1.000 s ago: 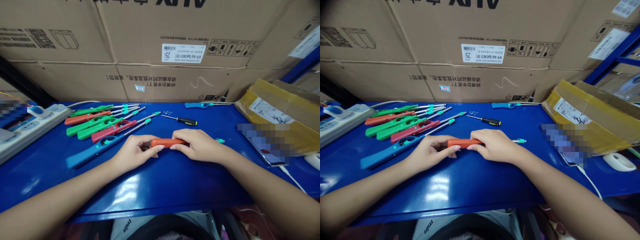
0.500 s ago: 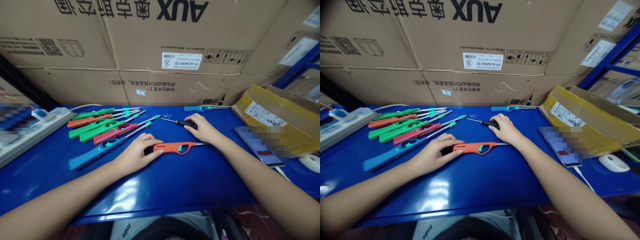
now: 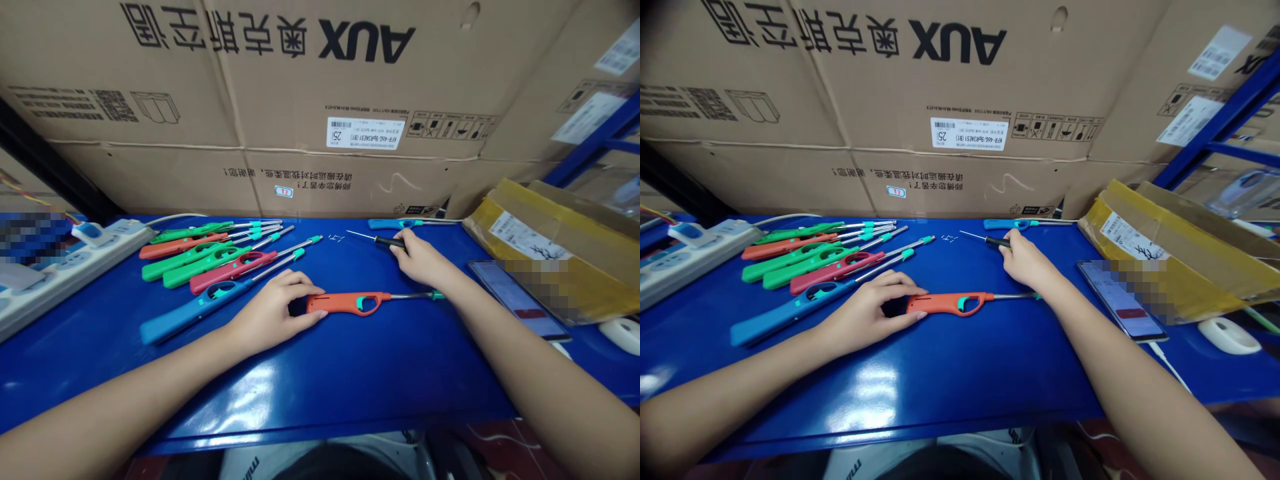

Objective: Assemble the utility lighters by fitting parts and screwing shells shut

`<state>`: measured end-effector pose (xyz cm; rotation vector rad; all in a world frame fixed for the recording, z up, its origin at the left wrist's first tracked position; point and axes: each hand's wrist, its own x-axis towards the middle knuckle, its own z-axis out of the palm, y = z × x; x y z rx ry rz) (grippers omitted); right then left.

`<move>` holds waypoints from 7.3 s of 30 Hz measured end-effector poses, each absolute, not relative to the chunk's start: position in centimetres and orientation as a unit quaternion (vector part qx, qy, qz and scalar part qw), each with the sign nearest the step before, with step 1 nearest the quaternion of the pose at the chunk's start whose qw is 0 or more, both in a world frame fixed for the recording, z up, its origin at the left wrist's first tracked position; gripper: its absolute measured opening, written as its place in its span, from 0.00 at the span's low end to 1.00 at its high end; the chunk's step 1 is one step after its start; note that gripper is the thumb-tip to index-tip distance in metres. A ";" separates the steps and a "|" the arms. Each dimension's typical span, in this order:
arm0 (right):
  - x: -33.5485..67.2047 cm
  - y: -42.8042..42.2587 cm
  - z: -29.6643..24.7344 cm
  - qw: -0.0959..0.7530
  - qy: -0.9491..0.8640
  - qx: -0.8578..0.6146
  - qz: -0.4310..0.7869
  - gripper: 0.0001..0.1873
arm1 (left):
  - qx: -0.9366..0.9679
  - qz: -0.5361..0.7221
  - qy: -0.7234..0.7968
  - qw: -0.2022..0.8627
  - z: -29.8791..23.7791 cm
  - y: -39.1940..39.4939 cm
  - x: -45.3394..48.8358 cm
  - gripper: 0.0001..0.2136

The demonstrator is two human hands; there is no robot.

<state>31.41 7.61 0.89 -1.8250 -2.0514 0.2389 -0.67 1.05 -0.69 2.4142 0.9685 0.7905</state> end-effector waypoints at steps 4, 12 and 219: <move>31.1 7.3 1.0 0.174 -0.733 -0.651 0.093 0.02 | 0.868 0.282 0.349 0.214 -0.7 1.0 -0.6 0.13; 30.8 6.9 2.0 0.212 -0.722 -0.655 0.073 0.05 | 0.867 0.287 0.344 0.220 -0.7 0.9 -0.5 0.13; 23.1 -1.5 5.4 0.425 -0.878 -0.223 0.009 0.26 | 0.880 0.273 0.294 0.255 -0.9 -0.5 0.6 0.11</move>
